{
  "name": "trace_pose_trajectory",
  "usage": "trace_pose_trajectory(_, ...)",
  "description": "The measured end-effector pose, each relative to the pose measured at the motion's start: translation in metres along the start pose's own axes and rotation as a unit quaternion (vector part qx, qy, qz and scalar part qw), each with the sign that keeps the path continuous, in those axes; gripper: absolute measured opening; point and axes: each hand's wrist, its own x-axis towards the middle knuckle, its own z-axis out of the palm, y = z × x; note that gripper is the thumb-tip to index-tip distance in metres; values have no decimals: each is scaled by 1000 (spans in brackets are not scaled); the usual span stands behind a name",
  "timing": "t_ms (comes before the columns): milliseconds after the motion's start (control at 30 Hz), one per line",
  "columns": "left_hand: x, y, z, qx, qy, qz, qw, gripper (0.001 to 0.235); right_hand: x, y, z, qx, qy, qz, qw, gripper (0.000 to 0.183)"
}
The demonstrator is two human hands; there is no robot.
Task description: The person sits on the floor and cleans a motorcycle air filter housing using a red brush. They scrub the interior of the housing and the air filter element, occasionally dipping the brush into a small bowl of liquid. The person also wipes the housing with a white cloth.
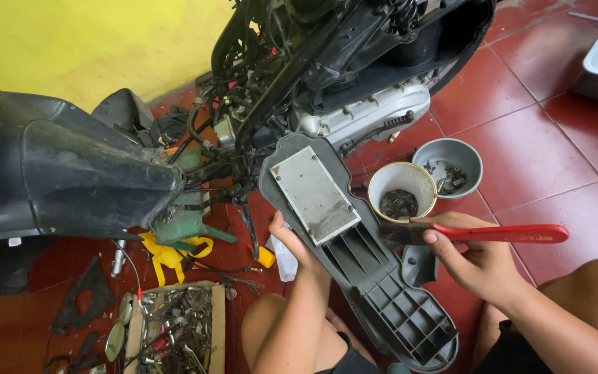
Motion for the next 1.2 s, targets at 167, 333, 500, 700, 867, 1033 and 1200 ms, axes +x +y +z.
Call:
trace_pose_trajectory(167, 8, -5, -8, -30, -41, -16, 999, 79, -4, 6, 0, -21, -3, -4, 1000, 11)
trace_pose_trajectory(333, 17, -12, -19, -4, 11, 52, 999, 64, 1, -6, -3, -28, -30, -15, 999, 18)
trace_pose_trajectory(500, 36, -38, -61, 57, -80, 50, 994, 77, 0, -1, 3, -53, -68, -15, 996, 27)
trace_pose_trajectory(700, 40, -62, -77, 50, -111, 47, 991, 76, 3, -9, 6, -71, -94, -88, 989, 33)
trace_pose_trajectory(867, -2, -42, -20, 63, 28, 0, 998, 67, 4, -1, 2, -97, -104, -78, 987, 29)
trace_pose_trajectory(1033, 5, -51, -26, 68, -38, -126, 989, 94, 4, 1, 3, -65, -102, -42, 992, 28)
trace_pose_trajectory(1200, 1, -48, -20, 53, -4, -104, 993, 83, 4, -5, 2, -70, -102, -53, 991, 27)
